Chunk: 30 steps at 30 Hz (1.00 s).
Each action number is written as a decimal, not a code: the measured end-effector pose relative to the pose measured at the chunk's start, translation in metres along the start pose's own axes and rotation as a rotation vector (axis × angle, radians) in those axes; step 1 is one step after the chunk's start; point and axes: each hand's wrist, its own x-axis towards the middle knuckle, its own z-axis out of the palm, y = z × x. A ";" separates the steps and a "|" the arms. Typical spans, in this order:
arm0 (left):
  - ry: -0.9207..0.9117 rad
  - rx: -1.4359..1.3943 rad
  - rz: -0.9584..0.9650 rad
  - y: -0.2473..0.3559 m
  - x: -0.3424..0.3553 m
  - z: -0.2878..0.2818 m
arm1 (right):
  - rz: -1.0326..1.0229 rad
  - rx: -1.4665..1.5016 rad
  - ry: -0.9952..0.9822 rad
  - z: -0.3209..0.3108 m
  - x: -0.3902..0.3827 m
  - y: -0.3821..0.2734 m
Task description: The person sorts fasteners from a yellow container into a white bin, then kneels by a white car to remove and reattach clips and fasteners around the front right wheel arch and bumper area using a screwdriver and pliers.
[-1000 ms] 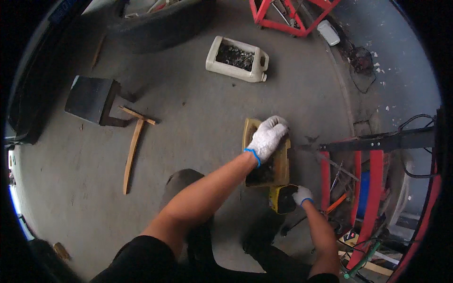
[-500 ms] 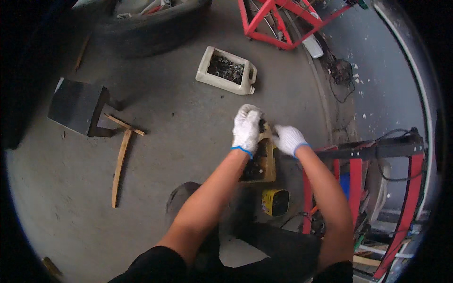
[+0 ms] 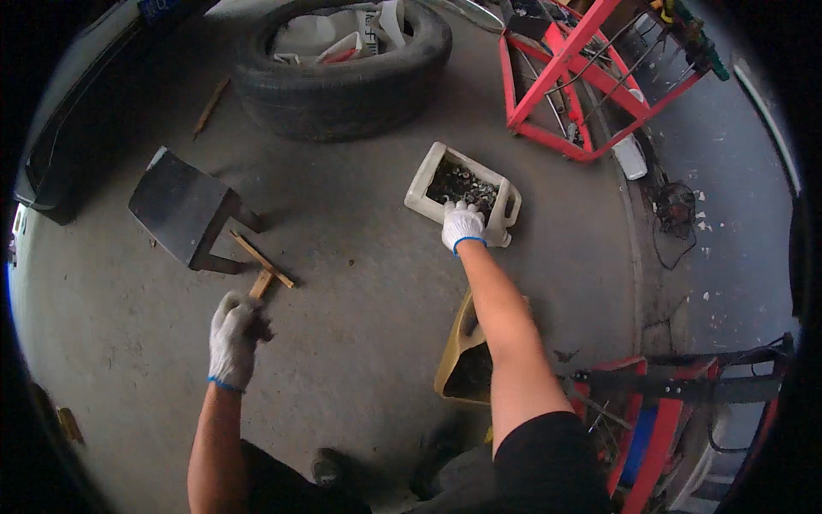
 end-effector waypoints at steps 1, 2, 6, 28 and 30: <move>0.027 -0.048 0.003 -0.005 -0.002 -0.006 | -0.008 0.024 0.000 0.004 0.012 0.007; -0.003 -0.016 0.006 -0.002 -0.007 -0.001 | -0.016 0.050 -0.002 0.010 0.019 0.012; -0.155 0.174 -0.033 0.015 -0.029 0.055 | -0.199 0.010 0.050 0.011 0.015 0.022; -0.938 0.430 0.020 -0.044 -0.045 0.153 | -1.147 0.157 -0.234 0.021 -0.176 -0.135; -0.919 0.415 0.067 -0.048 -0.047 0.156 | -1.167 0.143 -0.183 0.018 -0.186 -0.127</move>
